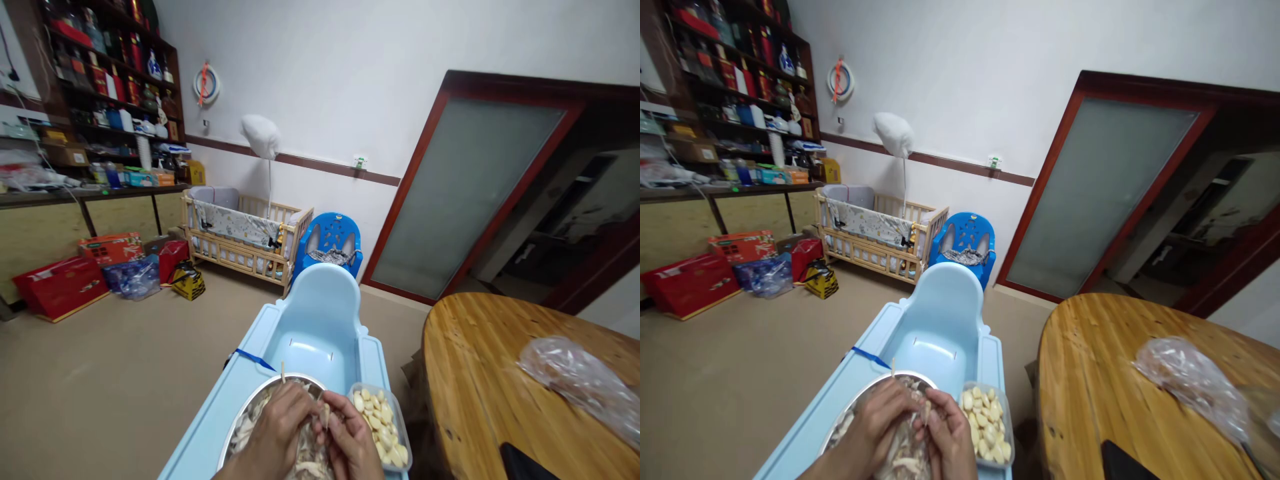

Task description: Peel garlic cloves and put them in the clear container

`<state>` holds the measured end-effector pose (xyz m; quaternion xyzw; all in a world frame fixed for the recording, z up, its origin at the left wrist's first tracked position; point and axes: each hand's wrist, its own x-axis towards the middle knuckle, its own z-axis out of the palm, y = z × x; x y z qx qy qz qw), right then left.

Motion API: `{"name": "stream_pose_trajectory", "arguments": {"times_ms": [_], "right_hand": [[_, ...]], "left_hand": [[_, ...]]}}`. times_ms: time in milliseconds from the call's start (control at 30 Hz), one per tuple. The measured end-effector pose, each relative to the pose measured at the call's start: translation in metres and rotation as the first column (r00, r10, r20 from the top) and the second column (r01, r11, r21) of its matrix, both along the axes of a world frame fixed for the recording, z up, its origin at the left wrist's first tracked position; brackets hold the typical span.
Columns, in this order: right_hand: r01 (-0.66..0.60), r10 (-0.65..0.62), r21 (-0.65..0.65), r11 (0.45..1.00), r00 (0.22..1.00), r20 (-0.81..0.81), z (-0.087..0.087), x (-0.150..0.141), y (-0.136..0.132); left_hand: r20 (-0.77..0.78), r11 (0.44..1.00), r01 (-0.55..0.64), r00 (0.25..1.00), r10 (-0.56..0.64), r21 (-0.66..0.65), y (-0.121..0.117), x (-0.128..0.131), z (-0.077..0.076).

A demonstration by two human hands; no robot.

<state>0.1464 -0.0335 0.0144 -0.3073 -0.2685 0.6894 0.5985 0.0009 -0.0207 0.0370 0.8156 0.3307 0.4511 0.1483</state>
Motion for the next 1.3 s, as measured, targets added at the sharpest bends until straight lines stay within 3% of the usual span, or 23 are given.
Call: {"name": "stream_pose_trajectory", "arguments": {"times_ms": [233,533,800,1100,1300], "right_hand": [[-0.096,0.092,0.050,0.994,0.992,0.086,-0.001,-0.002,-0.001],[-0.036,0.002,0.118,0.992,0.961,0.278,-0.012,0.001,0.000],[-0.019,-0.005,0.106,0.994,0.975,0.221,-0.020,0.002,0.000],[-0.067,0.046,0.117,0.991,0.983,0.175,-0.013,0.003,-0.002],[-0.055,0.050,0.079,0.995,0.996,0.073,-0.010,0.000,-0.002]], "left_hand": [[0.067,0.996,0.052,0.996,-0.057,0.068,0.003,0.004,0.002],[0.066,0.995,0.076,0.995,-0.081,0.072,0.004,0.003,0.000],[0.011,0.997,0.081,0.997,-0.081,0.002,-0.002,0.001,0.010],[-0.070,0.987,0.099,0.992,-0.108,-0.130,0.002,0.002,0.011],[-0.002,0.985,0.125,0.992,-0.126,-0.122,0.002,0.004,0.008]]}}
